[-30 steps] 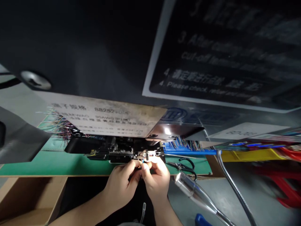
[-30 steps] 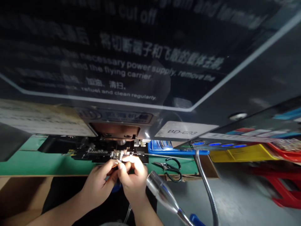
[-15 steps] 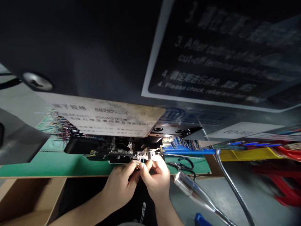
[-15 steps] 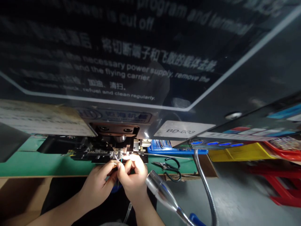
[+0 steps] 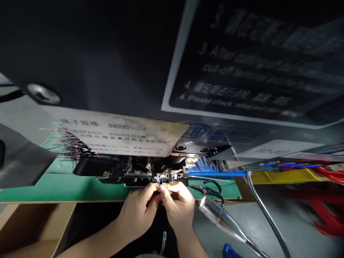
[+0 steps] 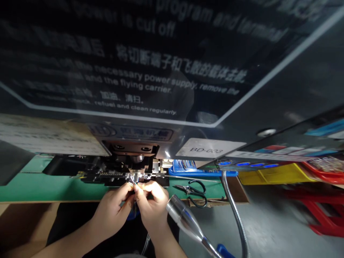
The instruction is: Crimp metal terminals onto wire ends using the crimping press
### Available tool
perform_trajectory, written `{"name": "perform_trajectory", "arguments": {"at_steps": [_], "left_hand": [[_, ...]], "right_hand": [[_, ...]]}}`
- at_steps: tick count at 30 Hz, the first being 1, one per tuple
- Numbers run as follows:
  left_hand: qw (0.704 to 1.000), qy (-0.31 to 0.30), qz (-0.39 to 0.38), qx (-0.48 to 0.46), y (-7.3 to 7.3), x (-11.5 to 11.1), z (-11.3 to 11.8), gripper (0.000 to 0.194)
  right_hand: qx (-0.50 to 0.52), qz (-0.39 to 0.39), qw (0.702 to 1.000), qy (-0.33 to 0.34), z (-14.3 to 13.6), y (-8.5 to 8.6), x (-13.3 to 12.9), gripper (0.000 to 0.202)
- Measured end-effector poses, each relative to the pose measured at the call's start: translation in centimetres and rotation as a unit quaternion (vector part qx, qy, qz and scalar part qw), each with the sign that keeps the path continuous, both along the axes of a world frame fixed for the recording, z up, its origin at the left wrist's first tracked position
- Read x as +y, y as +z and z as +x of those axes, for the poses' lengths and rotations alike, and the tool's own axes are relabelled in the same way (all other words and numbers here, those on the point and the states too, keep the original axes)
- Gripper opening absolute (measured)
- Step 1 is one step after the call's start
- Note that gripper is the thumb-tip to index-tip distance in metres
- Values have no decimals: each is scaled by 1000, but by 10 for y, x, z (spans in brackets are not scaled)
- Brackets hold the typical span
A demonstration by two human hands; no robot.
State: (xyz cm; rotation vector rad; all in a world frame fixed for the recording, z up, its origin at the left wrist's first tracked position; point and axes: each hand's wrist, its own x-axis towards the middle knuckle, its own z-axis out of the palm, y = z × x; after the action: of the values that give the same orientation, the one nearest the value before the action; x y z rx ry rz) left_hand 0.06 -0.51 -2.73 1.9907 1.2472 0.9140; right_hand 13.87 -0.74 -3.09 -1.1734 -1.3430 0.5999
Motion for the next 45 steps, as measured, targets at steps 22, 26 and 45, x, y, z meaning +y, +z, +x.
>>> {"name": "perform_trajectory", "arguments": {"at_steps": [22, 26, 45], "left_hand": [[999, 14, 41, 16, -3, -1, 1, 17], [1000, 3, 30, 4, -5, -1, 0, 18], [999, 0, 42, 9, -9, -3, 0, 15]], "right_hand": [[-3, -3, 1000, 8, -1, -4, 2, 12], [14, -25, 1000, -8, -2, -4, 0, 10], [-23, 8, 1000, 10, 0, 5, 1, 14]]}}
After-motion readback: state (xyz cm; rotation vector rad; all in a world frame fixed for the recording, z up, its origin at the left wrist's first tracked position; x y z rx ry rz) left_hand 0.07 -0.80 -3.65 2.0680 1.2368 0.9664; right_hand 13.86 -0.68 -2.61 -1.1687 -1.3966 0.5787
